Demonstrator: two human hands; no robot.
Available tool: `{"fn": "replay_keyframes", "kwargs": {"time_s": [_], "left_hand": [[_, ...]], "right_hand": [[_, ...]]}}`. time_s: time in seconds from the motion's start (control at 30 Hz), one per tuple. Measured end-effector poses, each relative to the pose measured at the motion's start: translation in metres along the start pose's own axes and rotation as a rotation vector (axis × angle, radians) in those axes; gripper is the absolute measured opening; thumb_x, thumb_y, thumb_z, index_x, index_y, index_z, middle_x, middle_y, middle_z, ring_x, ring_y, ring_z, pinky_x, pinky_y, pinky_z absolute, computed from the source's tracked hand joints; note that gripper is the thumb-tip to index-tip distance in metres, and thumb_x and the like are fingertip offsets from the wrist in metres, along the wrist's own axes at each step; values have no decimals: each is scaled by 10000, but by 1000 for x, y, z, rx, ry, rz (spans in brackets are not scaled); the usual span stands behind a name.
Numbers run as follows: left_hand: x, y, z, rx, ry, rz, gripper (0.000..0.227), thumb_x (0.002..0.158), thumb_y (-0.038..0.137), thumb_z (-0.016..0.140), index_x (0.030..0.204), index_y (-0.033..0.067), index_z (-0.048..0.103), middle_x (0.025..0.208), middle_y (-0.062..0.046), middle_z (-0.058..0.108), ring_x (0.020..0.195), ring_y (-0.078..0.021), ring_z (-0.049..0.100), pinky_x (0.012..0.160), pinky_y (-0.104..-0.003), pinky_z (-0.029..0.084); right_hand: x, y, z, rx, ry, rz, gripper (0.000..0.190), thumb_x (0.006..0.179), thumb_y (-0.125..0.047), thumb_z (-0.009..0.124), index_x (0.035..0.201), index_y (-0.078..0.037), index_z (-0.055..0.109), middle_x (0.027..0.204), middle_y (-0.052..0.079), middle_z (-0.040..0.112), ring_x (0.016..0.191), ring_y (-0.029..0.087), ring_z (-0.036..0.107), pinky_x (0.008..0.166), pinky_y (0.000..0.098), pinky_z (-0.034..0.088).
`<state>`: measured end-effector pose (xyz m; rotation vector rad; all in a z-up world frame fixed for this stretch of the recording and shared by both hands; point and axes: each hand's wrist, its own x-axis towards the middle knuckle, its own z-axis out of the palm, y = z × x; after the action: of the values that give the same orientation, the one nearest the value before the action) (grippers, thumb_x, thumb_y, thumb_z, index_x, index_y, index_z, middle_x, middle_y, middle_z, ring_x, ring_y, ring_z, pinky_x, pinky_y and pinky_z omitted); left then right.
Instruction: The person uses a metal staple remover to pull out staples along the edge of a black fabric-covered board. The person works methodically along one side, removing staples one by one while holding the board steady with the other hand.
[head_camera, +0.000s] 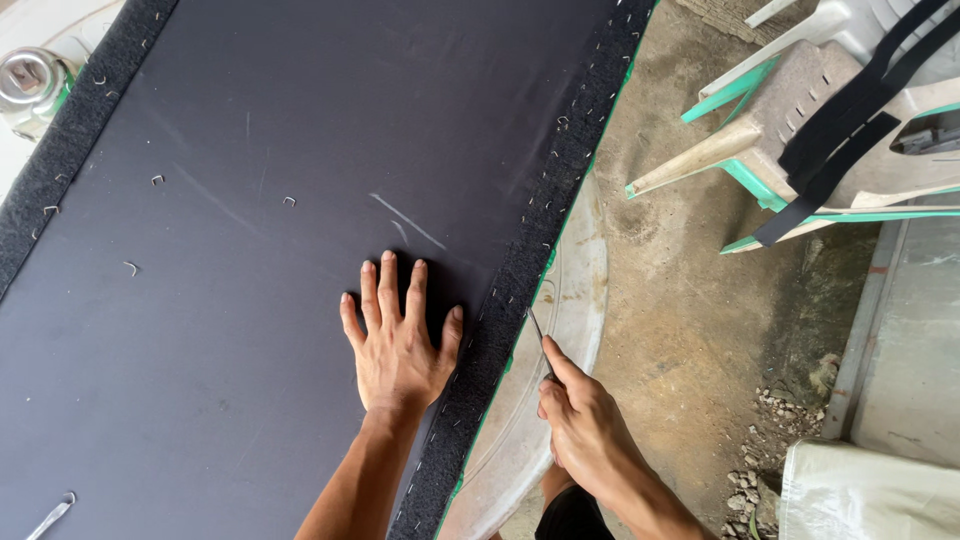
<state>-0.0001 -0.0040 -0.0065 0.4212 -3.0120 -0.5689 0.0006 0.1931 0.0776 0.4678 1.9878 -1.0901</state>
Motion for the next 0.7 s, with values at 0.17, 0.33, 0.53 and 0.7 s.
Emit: {"fn": "replay_keyframes", "kwargs": {"time_s": [0.17, 0.33, 0.53, 0.7], "left_hand": [[-2, 1, 1, 2, 12, -3, 695, 965, 547, 462, 1519, 130, 429, 1634, -181, 275, 1538, -354, 154, 1204, -614, 79], [-1, 1, 1, 18, 7, 11, 695, 974, 556, 446, 1522, 129, 425, 1629, -193, 267, 1534, -360, 148, 1197, -617, 76], [-3, 1, 4, 15, 8, 2, 689, 980, 552, 437, 1524, 128, 429, 1635, -188, 266, 1540, -357, 150, 1205, -612, 78], [-1, 1, -2, 23, -14, -6, 695, 962, 550, 452, 1514, 128, 426, 1627, -181, 262, 1528, -363, 145, 1203, -605, 79]], "right_hand": [[2, 0, 3, 114, -21, 26, 600, 1033, -171, 432, 1607, -215, 265, 700, 12, 516, 420, 72, 408, 362, 257, 393], [-2, 1, 5, 173, -58, 23, 608, 1025, -163, 410, 1604, -209, 228, 674, 2, 470, 407, 70, 412, 347, 255, 408], [-1, 8, 5, 129, -48, 12, 618, 1021, -166, 437, 1606, -218, 243, 645, 4, 462, 417, 66, 433, 366, 245, 424], [5, 11, 11, 122, -19, -2, 636, 1024, -132, 447, 1629, -208, 267, 663, 11, 413, 474, 85, 373, 413, 260, 376]]}}
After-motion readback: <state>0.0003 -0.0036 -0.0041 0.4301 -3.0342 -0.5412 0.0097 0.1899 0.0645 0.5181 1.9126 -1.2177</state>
